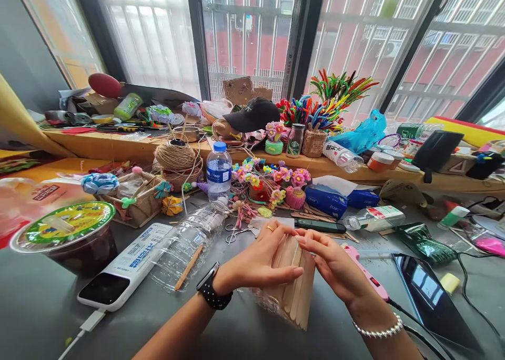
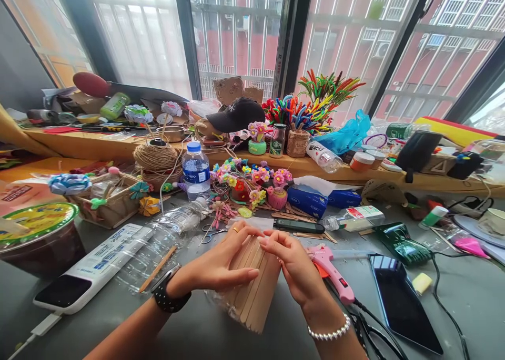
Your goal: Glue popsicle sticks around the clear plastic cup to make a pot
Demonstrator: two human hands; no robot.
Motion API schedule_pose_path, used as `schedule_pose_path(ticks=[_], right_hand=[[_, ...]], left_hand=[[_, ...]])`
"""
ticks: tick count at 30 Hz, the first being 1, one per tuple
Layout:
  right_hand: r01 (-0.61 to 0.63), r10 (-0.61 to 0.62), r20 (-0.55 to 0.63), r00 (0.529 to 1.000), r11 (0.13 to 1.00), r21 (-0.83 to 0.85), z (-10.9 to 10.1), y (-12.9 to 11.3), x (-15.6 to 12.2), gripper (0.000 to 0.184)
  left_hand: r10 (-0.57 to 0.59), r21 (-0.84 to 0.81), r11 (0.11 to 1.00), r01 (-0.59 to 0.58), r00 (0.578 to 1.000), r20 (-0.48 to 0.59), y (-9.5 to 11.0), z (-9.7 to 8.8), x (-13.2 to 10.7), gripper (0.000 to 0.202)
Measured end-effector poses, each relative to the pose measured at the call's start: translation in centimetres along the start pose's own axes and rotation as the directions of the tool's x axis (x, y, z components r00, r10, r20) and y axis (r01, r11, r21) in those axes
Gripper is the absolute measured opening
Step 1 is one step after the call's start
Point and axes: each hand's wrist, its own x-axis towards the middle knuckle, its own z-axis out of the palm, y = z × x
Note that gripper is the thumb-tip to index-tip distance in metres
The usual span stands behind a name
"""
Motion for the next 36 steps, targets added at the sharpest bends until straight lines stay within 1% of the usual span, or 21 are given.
schedule_pose_path(ticks=[7, 16, 21, 26, 31, 36], right_hand=[[0.000, 0.000, -0.019, 1.000, 1.000, 0.007, 0.24, 0.10, 0.06, 0.034], [-0.010, 0.011, -0.053, 0.999, 1.000, 0.028, 0.35, 0.11, -0.08, 0.037], [-0.006, 0.006, -0.040, 0.999, 1.000, 0.012, 0.56, -0.08, -0.17, 0.040], [-0.001, 0.000, -0.047, 0.999, 1.000, -0.016, 0.38, 0.09, -0.16, 0.039], [0.007, -0.008, -0.049, 0.999, 1.000, -0.016, 0.32, 0.14, -0.18, 0.036], [0.003, -0.004, -0.059, 0.998, 1.000, -0.018, 0.39, 0.09, -0.20, 0.035]], left_hand=[[-0.002, 0.013, 1.000, 0.002, 1.000, 0.004, 0.06, 0.03, -0.02, 0.055], [0.017, 0.009, 1.000, -0.017, 1.000, 0.000, 0.00, 0.04, -0.02, 0.055], [0.022, 0.014, 1.000, -0.022, 1.000, -0.007, 0.01, 0.09, -0.09, 0.054], [0.016, 0.014, 1.000, -0.016, 1.000, -0.006, 0.13, 0.02, -0.02, 0.054], [0.003, 0.024, 1.000, -0.003, 1.000, 0.003, 0.22, 0.04, 0.02, 0.056], [0.009, 0.023, 1.000, -0.009, 1.000, -0.003, 0.22, 0.04, -0.01, 0.054]])
